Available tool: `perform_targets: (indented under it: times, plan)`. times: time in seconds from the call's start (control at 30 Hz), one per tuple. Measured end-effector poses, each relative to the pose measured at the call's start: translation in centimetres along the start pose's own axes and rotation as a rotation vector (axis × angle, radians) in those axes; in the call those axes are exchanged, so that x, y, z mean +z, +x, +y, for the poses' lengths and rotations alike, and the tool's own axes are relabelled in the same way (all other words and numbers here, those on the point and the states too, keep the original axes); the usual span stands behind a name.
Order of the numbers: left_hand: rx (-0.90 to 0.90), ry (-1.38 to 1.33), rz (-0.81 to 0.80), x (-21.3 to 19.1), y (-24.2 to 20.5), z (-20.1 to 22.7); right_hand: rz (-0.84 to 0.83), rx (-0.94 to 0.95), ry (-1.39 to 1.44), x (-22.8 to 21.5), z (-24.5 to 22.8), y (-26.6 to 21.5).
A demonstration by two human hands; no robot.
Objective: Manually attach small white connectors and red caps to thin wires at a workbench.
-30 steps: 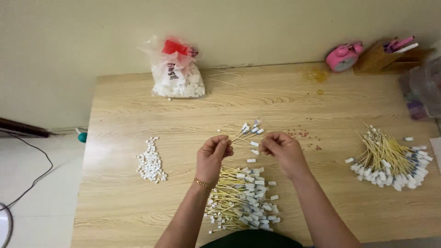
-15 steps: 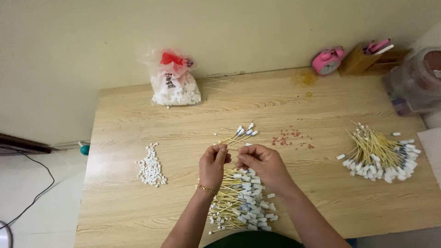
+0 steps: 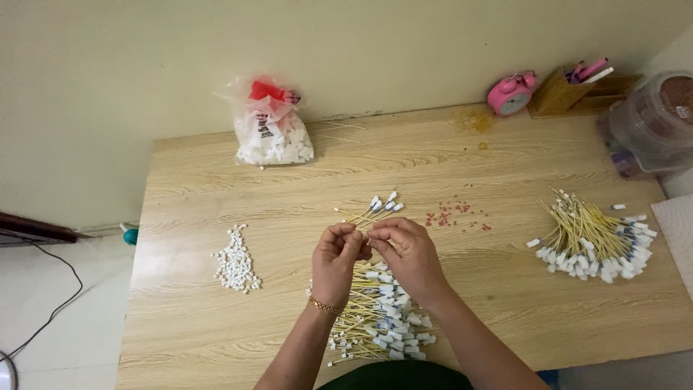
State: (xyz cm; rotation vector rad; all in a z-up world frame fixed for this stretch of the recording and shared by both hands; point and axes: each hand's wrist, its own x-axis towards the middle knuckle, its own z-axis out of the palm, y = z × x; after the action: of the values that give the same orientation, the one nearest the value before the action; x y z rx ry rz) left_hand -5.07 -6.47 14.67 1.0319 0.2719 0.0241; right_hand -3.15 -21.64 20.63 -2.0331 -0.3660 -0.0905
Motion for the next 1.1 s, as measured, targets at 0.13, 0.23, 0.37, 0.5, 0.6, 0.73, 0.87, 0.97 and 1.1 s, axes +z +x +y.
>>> perform_targets:
  times: [0.13, 0.23, 0.37, 0.5, 0.6, 0.73, 0.87, 0.97, 1.1]
  plan:
    - [-0.001, 0.006, -0.041, -0.4, 0.2, -0.6, -0.036, 0.101, 0.104, 0.1, 0.3, 0.0]
    - [0.029, 0.014, -0.075, -0.6, 0.1, -0.6, -0.064, 0.155, 0.193, 0.0, 0.2, 0.0]
    - [0.069, 0.049, -0.162, -1.0, 0.3, -0.3, -0.109, 0.306, 0.247, -0.1, -0.4, 0.5]
    - [0.026, 0.079, -0.171, -1.0, 0.2, 0.4, -0.122, 0.367, 0.157, -0.2, -0.5, 0.4]
    - [0.032, 0.052, -0.174, -1.0, 0.3, 0.1, -0.059, 0.145, 0.239, 0.3, 0.6, 0.0]
    - [0.02, 0.058, -0.164, -1.4, 0.2, -0.2, -0.083, 0.169, 0.281, 0.3, 0.7, 0.0]
    - [-0.021, 0.02, -0.167, -2.8, 0.2, -0.6, -0.224, 0.271, 0.353, 0.5, 2.2, 0.0]
    - [-0.036, 0.056, -0.177, -3.1, -0.3, -0.2, -0.24, 0.319, 0.314, 1.4, 3.0, -0.7]
    - [-0.032, 0.162, -0.137, -4.4, -0.7, -2.3, -0.171, 0.276, 0.3, 3.2, 3.7, -1.3]
